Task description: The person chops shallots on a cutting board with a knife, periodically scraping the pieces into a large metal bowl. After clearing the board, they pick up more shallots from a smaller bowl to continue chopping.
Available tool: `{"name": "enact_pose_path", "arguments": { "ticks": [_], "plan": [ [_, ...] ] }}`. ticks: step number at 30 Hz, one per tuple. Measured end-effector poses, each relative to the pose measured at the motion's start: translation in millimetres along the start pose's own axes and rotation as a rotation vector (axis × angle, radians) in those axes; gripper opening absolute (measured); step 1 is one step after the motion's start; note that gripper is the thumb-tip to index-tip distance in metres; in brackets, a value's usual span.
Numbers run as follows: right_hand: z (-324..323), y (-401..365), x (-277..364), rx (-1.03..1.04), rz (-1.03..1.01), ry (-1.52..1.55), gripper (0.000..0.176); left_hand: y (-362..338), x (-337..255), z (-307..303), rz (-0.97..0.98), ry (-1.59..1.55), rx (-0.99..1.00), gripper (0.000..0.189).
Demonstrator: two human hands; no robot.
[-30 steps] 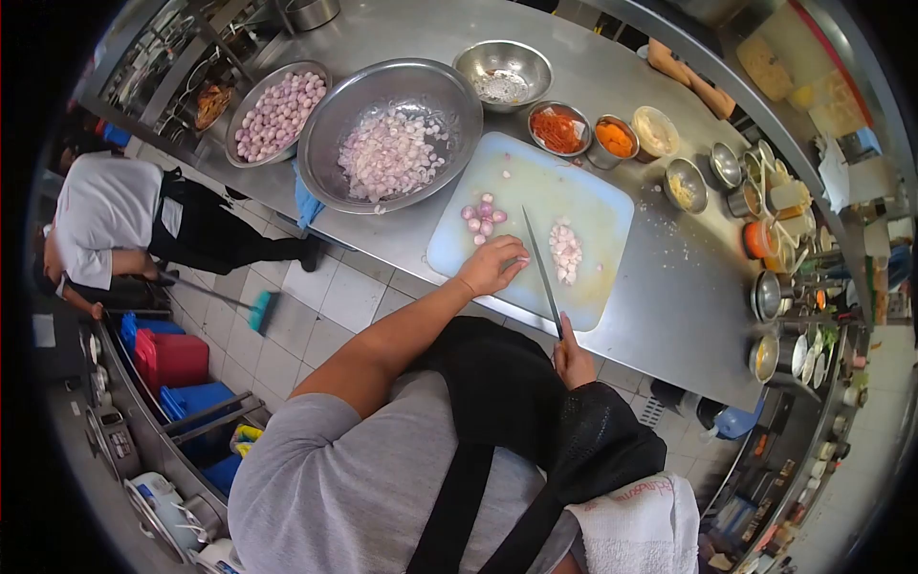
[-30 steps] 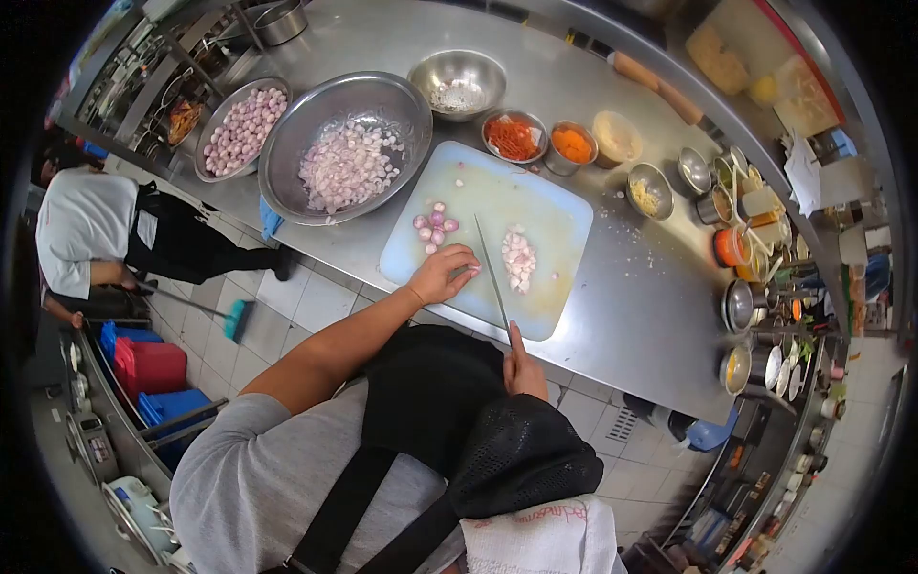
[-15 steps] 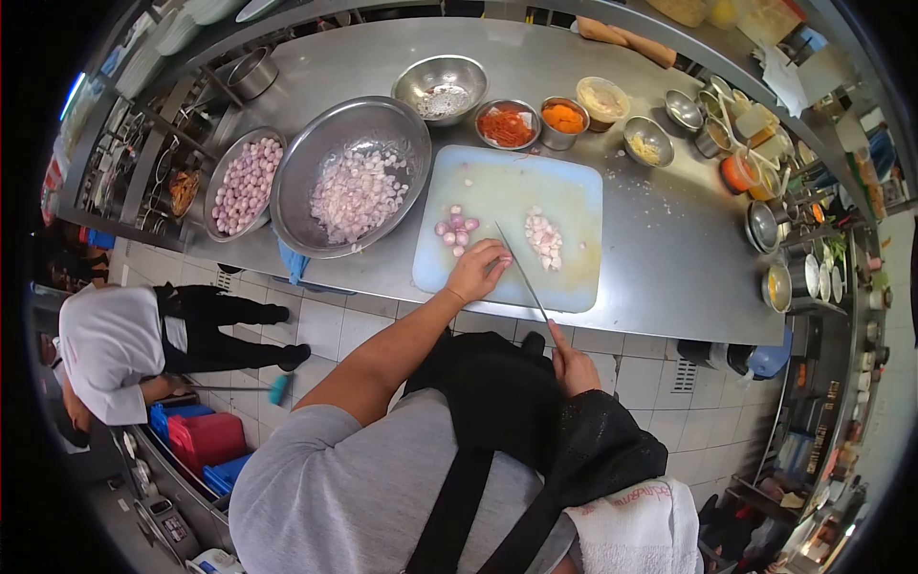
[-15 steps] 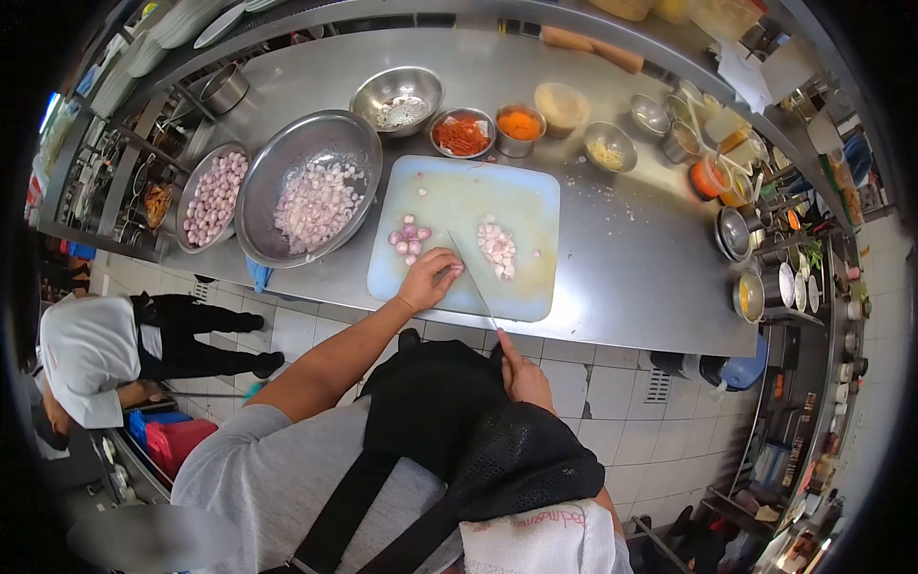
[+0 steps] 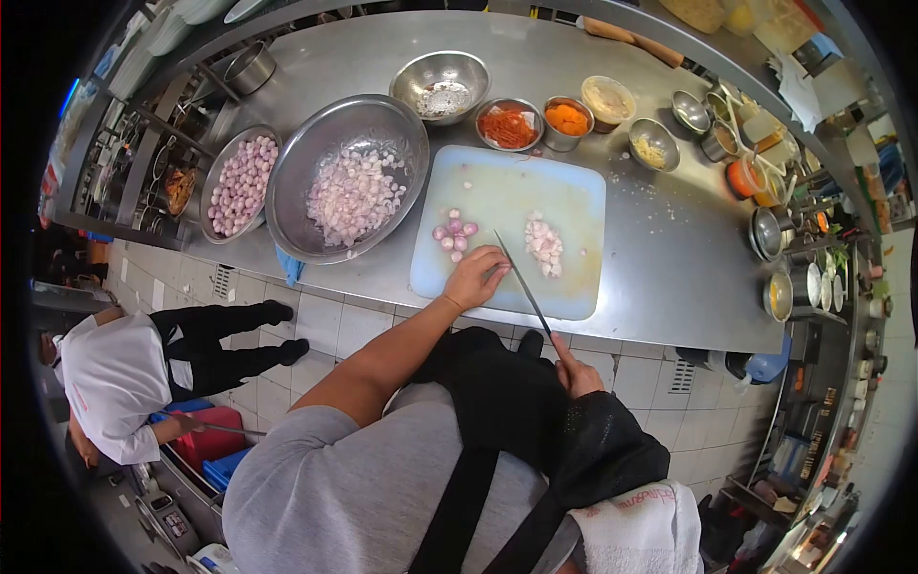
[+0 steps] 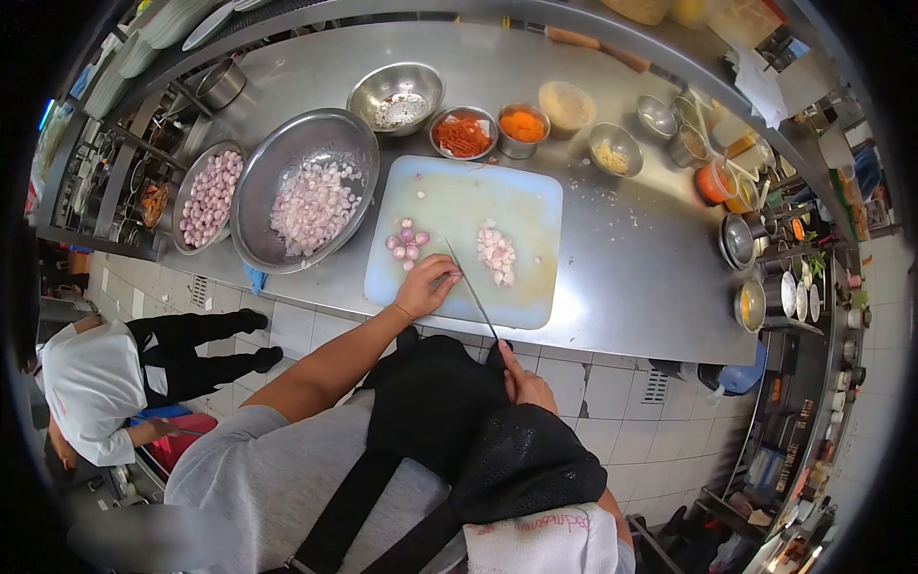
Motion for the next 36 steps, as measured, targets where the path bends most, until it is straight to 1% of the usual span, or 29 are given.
{"name": "enact_pose_path", "arguments": {
  "ticks": [1, 2, 4, 8, 10, 11, 13, 15, 17, 19, 20, 21, 22, 23, 24, 25, 26, 27, 29, 30, 31, 32, 33, 35, 36],
  "plan": [
    [5.1, 1.0, -4.8, 0.04, 0.041, 0.033, 0.068, -0.7, 0.2, -0.3, -0.003, 0.002, 0.002, 0.015],
    [6.1, 3.0, -7.9, 0.042, 0.041, 0.035, 0.068, -0.2, 0.0, -0.4, -0.013, -0.002, 0.002, 0.015],
    [-1.5, 9.8, -4.4, -0.005, 0.041, 0.208, 0.061, 0.3, 1.3, 0.7, -0.019, -0.005, 0.004, 0.016],
    [-18.2, 14.6, 6.9, -0.015, 0.024, 0.224, 0.058, -2.4, 5.2, 2.4, -0.074, -0.05, 0.032, 0.022],
    [-22.3, 13.3, 6.0, -0.042, 0.068, 0.275, 0.058, -3.8, 4.2, 0.0, -0.099, -0.056, 0.027, 0.024],
    [-24.4, 12.1, 8.4, -0.036, 0.054, 0.272, 0.058, -4.0, 0.3, -0.7, -0.06, -0.022, 0.016, 0.026],
    [-32.2, 10.9, 7.7, -0.063, 0.204, 0.316, 0.061, -2.2, -5.3, -3.4, -0.019, 0.025, -0.01, 0.028],
    [-30.3, 12.3, 0.4, -0.062, 0.15, 0.347, 0.062, -0.3, -14.2, -1.0, 0.057, 0.113, 0.031, 0.032],
    [-25.0, 14.7, -7.3, -0.057, 0.135, 0.41, 0.061, -0.4, -18.1, 0.8, 0.075, 0.147, 0.007, 0.032],
    [-20.9, 11.8, -15.5, -0.053, 0.091, 0.428, 0.06, -4.4, -7.5, 7.1, -0.036, 0.073, -0.029, 0.028],
    [-21.5, 9.3, -20.8, -0.06, 0.067, 0.41, 0.061, -6.4, -1.0, 11.3, -0.033, -0.021, -0.095, 0.021],
    [-17.2, 13.0, -23.6, -0.046, 0.012, 0.401, 0.062, -16.4, 20.8, 28.1, -0.091, -0.038, -0.145, 0.019],
    [6.6, 26.4, -59.2, 0.011, -0.065, 0.48, 0.063, -28.0, 49.0, 44.5, -0.23, -0.118, -0.111, 0.019],
    [32.8, 33.5, -84.2, 0.134, 0.068, 0.691, 0.064, -36.6, 39.8, 37.9, -0.058, -0.083, -0.262, 0.021],
    [20.0, 32.2, -65.5, 0.168, -0.03, 0.762, 0.066, -49.4, 40.8, 38.6, -0.379, -0.374, -0.195, 0.024],
    [25.9, 33.2, -73.8, 0.197, -0.031, 0.89, 0.067, -53.3, 32.8, 35.7, -0.376, -0.364, -0.192, 0.029],
    [55.5, 56.0, -114.2, 0.341, -0.169, 0.883, 0.075, -62.3, 34.2, 33.1, -0.44, -0.422, -0.157, 0.026],
    [69.7, 71.2, -142.6, 0.313, -0.179, 0.769, 0.078, -65.3, 20.2, 21.6, -0.387, -0.507, -0.234, 0.023],
    [87.8, 99.9, -169.1, 0.159, -0.008, 0.901, 0.082, -72.3, 8.0, 10.6, -0.385, -0.609, -0.27, 0.024],
    [88.4, 108.3, -174.9, 0.176, 0.112, 0.868, 0.083, -68.7, -6.6, -4.8, -0.369, -0.594, -0.282, 0.024],
    [84.8, 113.2, -179.5, 0.195, 0.237, 0.827, 0.084, -70.3, -14.6, -10.3, -0.405, -0.631, -0.281, 0.025],
    [80.5, 116.6, -177.9, 0.222, 0.204, 0.817, 0.085, -69.8, -22.6, -12.0, -0.446, -0.677, -0.277, 0.025],
    [75.4, 117.1, -172.0, 0.248, 0.176, 0.809, 0.086, -67.4, -24.2, -14.4, -0.441, -0.679, -0.286, 0.025],
    [89.9, 129.7, -197.1, 0.321, 0.069, 0.801, 0.087, -69.9, -13.2, -4.7, -0.583, -0.833, -0.215, 0.027],
    [100.6, 134.0, -211.5, 0.405, 0.269, 1.062, 0.087, -67.8, -14.5, -5.5, -0.582, -0.834, -0.219, 0.027]
  ]
}}
Point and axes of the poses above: each hand's wrist, its own y-axis towards the middle knuckle, its own z-axis out of the palm, x = y × z, the point moved 5 cm from there along y, towards the middle knuckle, and after that the axes turned 1 degree about -x, right-handed, at the moved point
